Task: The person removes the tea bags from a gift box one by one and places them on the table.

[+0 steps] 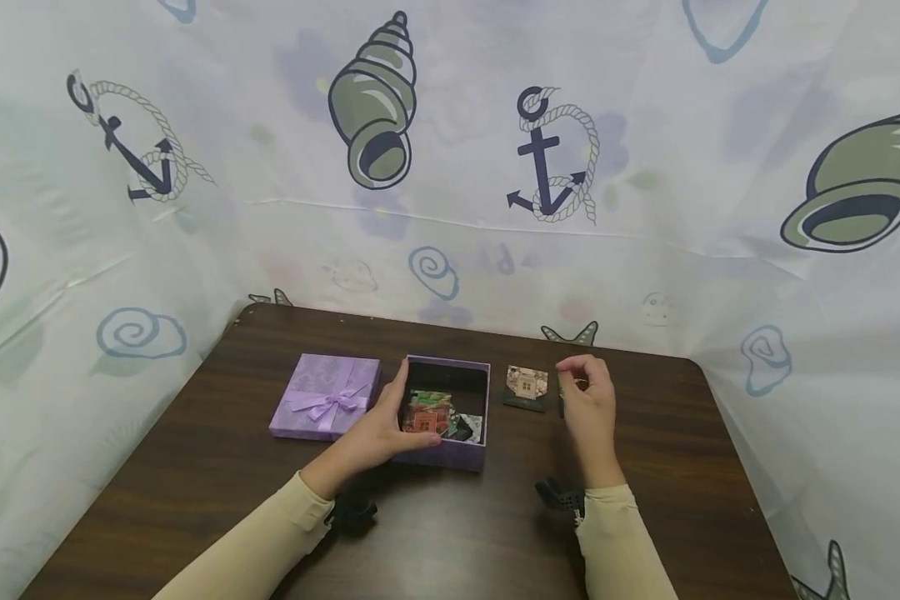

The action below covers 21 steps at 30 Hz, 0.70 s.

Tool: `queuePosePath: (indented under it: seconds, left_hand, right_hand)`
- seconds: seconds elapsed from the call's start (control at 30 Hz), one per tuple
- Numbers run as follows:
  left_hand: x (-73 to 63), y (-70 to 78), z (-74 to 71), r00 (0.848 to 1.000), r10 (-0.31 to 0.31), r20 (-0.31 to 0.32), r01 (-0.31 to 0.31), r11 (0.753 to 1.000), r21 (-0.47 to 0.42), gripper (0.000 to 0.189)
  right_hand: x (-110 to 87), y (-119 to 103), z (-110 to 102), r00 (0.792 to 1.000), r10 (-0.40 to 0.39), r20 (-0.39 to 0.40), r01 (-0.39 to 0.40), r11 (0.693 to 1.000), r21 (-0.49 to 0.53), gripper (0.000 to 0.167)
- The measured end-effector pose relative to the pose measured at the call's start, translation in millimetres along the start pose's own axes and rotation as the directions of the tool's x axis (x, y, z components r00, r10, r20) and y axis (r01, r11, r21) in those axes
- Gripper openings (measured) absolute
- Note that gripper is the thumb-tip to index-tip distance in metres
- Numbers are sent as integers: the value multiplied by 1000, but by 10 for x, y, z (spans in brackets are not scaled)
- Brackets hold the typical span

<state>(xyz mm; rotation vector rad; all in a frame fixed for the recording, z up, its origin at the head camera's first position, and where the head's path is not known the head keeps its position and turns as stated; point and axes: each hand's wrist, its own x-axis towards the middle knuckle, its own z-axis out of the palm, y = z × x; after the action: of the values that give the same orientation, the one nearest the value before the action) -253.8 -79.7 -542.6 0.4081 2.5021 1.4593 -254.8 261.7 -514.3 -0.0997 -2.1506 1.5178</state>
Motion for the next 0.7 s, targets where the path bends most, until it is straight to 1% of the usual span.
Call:
queuePosePath:
  seconds: [0.07, 0.2, 0.3, 0.43, 0.5, 0.53, 0.6, 0.7]
  left_hand:
    - [-4, 4, 3, 1000, 1, 0, -1, 1000, -3, 143]
    - [-5, -1, 5, 1000, 3, 5, -3, 1000, -6, 142]
    - [0, -12, 6, 1000, 2, 7, -2, 1000, -2, 141]
    - [-2, -5, 0, 1000, 0, 13, 0, 1000, 2, 143]
    - [-2, -2, -2, 1000, 3, 12, -3, 1000, -1, 144]
    - [1, -3, -2, 1000, 5, 10, -5, 1000, -5, 145]
    - [4, -11, -2, 1000, 10, 8, -10, 1000, -14, 144]
    - [9, -25, -1, 1000, 16, 9, -16, 999, -32, 143]
  right_hand:
    - [-2, -168, 34, 997, 23, 71, -25, 999, 23, 17]
    - [-2, -431, 115, 983, 23, 182, -34, 998, 58, 16]
    - [-6, -578, 188, 970, 17, 244, -49, 991, 124, 18]
    - [-13, -711, 309, 948, 13, 317, -83, 975, 206, 23]
    - [-10, -766, 378, 929, 9, 369, -93, 973, 211, 22]
    - [-6, -789, 415, 917, 8, 400, -97, 974, 203, 21]
    - [6, -824, 493, 886, 12, 463, -103, 980, 170, 18]
    - [27, -849, 612, 833, 29, 552, -100, 990, 99, 17]
